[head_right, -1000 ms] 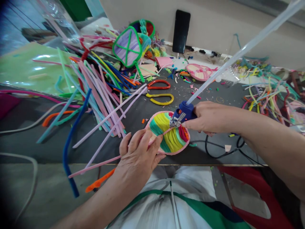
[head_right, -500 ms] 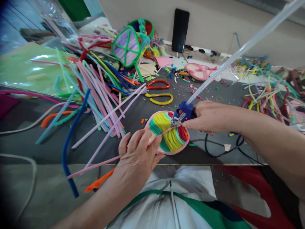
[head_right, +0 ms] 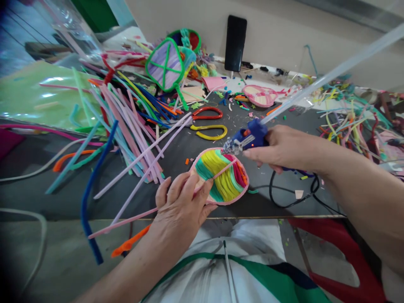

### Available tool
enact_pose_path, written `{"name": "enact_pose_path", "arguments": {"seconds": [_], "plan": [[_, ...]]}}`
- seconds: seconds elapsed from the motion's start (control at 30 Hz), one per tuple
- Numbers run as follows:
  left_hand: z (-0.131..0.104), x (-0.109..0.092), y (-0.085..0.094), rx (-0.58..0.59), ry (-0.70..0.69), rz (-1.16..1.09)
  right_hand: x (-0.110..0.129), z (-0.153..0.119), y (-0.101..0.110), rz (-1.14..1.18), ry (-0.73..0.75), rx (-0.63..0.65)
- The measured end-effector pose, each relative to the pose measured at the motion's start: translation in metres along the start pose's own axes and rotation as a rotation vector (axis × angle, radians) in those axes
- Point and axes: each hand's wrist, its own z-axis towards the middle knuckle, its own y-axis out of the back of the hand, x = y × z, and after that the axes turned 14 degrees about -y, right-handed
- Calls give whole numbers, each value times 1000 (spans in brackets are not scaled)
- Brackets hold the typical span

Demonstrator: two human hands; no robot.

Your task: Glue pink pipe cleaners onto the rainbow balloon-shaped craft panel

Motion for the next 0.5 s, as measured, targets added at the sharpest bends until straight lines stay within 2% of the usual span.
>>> {"name": "enact_pose_path", "arguments": {"seconds": [0.1,0.17,0.4,0.5], "plan": [[1,0,1,-7,4,5,-19,-9,-2,315,29,-17],[1,1,1,9,3,1,-30,-15,-12,464,39,13],[4,-1,5,53,38,-40,-59,-18,-80,1080,50,191],[5,-3,6,69,48,-43,-68,-14,-101,1120,30,255]]}}
